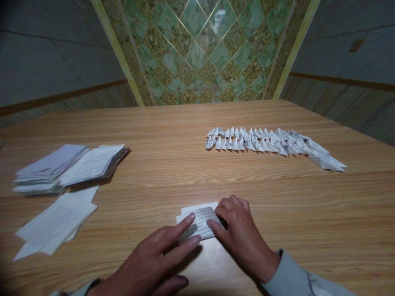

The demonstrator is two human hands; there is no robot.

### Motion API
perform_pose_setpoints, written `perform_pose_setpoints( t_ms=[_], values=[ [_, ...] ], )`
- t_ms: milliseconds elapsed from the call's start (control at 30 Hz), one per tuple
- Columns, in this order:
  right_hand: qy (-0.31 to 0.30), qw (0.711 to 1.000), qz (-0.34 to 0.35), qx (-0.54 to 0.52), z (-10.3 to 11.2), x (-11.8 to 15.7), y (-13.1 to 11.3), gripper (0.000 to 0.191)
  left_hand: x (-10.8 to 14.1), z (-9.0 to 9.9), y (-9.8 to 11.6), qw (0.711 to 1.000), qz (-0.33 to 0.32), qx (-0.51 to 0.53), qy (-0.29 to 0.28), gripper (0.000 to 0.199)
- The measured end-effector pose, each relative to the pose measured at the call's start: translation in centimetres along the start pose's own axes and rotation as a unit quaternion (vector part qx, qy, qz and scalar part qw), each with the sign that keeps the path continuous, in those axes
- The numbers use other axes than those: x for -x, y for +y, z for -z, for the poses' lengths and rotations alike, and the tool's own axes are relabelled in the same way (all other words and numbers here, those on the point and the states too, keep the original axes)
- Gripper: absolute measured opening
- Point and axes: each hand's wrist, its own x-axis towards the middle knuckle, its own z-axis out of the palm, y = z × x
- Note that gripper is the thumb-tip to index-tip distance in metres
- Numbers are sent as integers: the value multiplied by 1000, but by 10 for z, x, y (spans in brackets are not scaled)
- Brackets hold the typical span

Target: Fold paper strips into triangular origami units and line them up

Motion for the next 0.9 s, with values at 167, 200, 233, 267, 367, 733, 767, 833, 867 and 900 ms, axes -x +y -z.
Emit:
perform_pose_setpoints(
  t_ms=[167,200,233,267,367,733,767,833,867,900],
  values=[
    [13,999,-27,36,-3,1,2,17,-5,-5,-1,998,0,-40,-45,81],
    [14,998,-35,44,-3,1,3,18,-6,-6,-1,998,2,-41,-47,83],
    [16,998,-44,52,-2,1,3,19,-6,-7,-1,998,5,-42,-48,84],
    [17,997,-51,59,-2,1,4,21,-6,-7,0,998,8,-43,-49,85],
    [15,996,-55,65,0,0,4,22,-6,-8,1,998,13,-45,-51,89],
    [26,997,-49,56,1,1,0,22,-3,-18,6,996,7,-88,9,69],
    [25,997,-50,54,1,1,0,22,-2,-19,6,995,5,-94,15,68],
    [24,997,-51,54,1,1,-1,21,-1,-22,6,995,5,-101,17,66],
    [25,997,-51,57,1,1,-2,20,-1,-24,5,995,7,-102,17,66],
    [24,997,-52,60,2,1,-2,20,0,-26,4,994,9,-103,19,66]
  ],
)
